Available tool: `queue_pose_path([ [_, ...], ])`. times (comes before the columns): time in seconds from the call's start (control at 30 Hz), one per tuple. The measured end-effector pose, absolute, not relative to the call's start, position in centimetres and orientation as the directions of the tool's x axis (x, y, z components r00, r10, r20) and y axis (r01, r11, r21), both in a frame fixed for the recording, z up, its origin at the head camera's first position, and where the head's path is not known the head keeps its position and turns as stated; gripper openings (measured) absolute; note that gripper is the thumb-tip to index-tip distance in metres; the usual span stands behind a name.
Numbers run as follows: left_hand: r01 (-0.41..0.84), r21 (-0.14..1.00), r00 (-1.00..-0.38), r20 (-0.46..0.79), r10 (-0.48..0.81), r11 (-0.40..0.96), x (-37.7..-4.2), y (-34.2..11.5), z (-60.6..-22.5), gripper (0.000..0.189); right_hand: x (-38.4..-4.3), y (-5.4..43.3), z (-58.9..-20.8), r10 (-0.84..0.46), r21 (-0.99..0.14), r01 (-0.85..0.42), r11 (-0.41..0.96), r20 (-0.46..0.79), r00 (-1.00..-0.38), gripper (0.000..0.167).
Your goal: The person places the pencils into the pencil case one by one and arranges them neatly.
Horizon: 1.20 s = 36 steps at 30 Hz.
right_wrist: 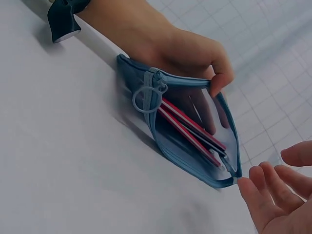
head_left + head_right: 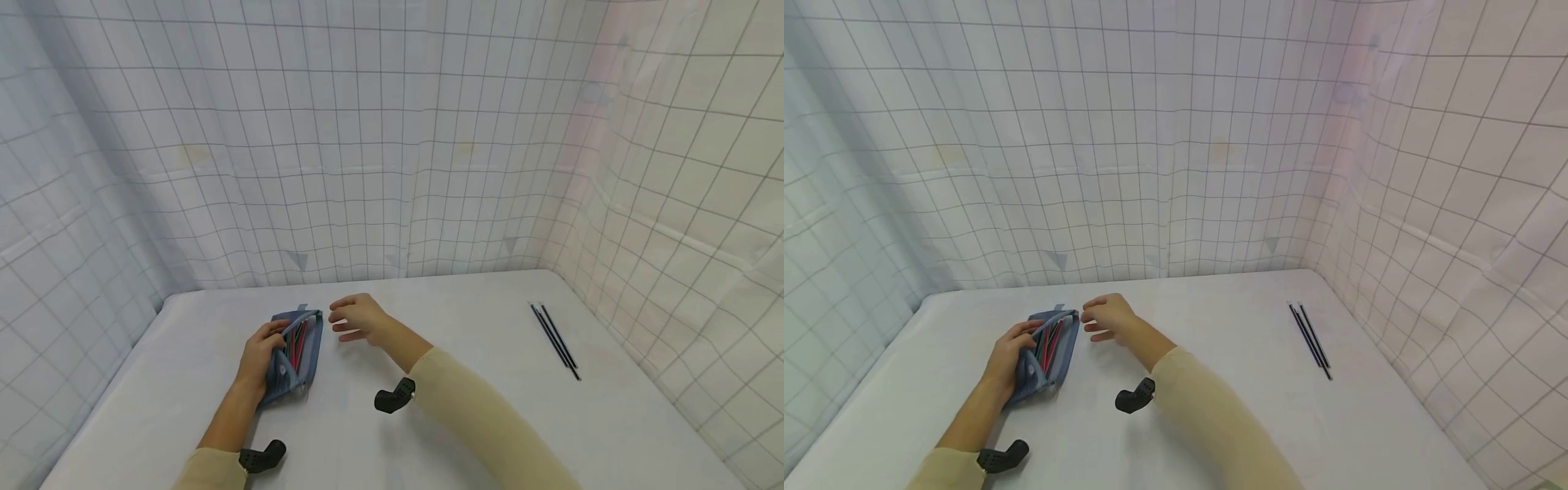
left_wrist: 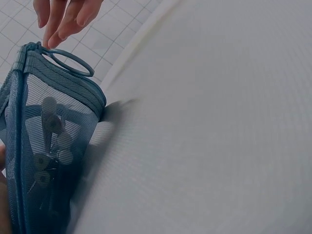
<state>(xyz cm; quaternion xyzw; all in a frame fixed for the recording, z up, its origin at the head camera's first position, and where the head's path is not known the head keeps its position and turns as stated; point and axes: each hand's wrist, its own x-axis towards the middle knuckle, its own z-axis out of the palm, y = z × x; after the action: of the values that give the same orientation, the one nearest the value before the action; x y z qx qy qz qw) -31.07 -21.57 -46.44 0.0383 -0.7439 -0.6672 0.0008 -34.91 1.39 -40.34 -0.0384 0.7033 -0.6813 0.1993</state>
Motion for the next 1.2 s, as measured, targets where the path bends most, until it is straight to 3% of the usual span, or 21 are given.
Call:
queue_pose_path([
  [1.2, -0.082, 0.992, -0.994, -0.075, -0.079, 0.091, -31.3, -22.4, -46.3, 0.059, -36.0, 14.2, -39.0, -0.198, -0.953, 0.204, 0.225, -0.249, -0.948, 0.033],
])
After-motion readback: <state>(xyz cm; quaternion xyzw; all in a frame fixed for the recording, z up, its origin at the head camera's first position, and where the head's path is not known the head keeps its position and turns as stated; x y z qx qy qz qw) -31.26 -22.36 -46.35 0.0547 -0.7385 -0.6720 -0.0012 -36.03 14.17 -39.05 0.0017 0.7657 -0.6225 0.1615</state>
